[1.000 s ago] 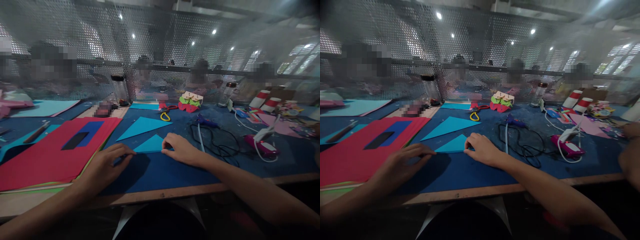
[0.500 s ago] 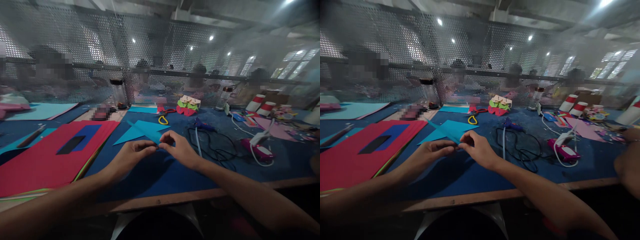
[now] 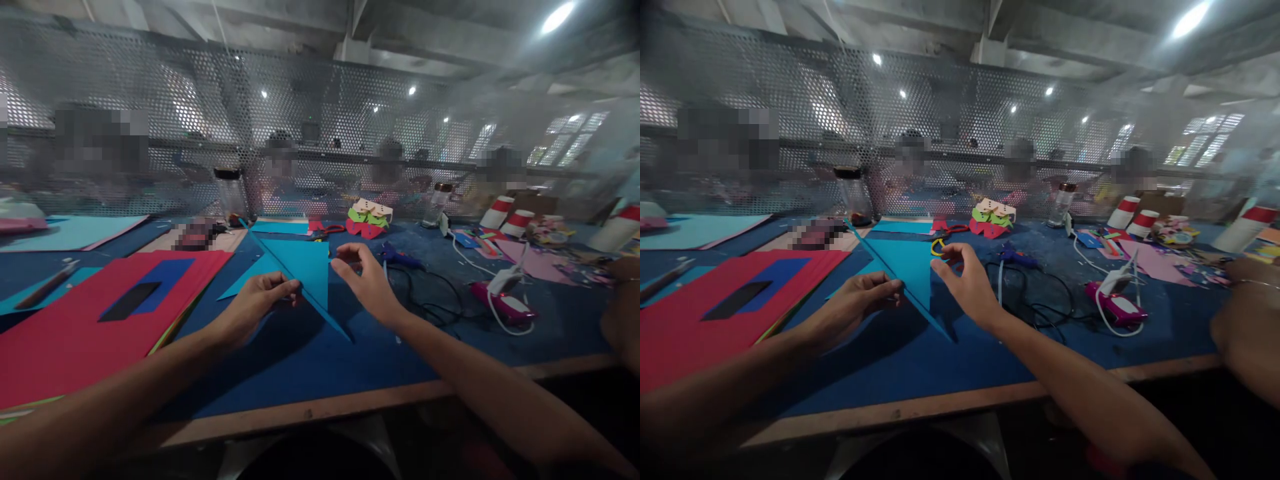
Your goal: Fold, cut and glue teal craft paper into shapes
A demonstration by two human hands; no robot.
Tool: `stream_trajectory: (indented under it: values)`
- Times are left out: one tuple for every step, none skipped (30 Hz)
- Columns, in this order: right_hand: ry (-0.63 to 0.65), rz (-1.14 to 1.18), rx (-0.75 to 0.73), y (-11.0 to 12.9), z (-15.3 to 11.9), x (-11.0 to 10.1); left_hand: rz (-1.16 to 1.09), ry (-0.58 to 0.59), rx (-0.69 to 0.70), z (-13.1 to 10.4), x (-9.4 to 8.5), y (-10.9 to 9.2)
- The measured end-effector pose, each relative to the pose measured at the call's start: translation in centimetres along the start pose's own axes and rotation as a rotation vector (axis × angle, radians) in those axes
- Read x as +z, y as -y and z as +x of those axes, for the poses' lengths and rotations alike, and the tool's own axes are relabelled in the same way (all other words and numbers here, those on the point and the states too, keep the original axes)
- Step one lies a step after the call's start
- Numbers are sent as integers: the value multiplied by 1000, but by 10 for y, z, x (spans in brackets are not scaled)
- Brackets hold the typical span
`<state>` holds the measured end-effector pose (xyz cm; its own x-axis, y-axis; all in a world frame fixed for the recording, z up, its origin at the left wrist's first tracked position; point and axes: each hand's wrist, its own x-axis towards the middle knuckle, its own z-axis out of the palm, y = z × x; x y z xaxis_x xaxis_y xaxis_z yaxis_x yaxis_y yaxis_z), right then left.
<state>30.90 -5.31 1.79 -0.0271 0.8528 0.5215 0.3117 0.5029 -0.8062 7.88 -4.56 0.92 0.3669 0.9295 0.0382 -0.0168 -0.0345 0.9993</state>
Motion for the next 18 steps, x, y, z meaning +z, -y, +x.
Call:
stream_trajectory:
  values:
    - [43,61,59,-2,2,0,17,10,-6,0,-1,0]
    - [96,114,110,-4,4,0,30,20,-11,0,-1,0]
    - [145,153,145,-5,4,1,38,29,-16,0,0,0]
    - [181,173,163,-6,5,2,42,36,-19,0,0,-1]
    - [203,172,164,-7,4,3,45,40,-21,0,1,-1]
    - [213,157,155,-7,4,5,46,38,-18,1,1,-1]
    - [219,136,144,-7,3,6,45,32,-13,1,1,-2]
    - [225,117,135,-7,3,7,42,22,-4,1,1,-2]
    - [229,104,130,-8,2,7,38,11,6,2,1,-3]
    - [232,100,129,-8,2,8,31,1,14,2,0,-3]
    - [236,104,133,-8,2,8,22,-8,21,2,-1,-3]
    - [239,113,138,-9,2,8,15,-14,25,2,-1,-3]
    - [244,121,141,-9,2,8,10,-16,24,3,-2,-3]
    - [246,126,141,-10,2,8,7,-17,22,3,-3,-3]
    - [246,130,139,-11,2,8,4,-18,19,3,-3,-2]
    - [246,135,137,-11,2,7,4,-20,16,3,-4,-2]
    - [244,143,138,-11,2,7,5,-24,13,3,-4,-2]
    - [240,155,144,-12,2,7,6,-28,11,4,-4,-2]
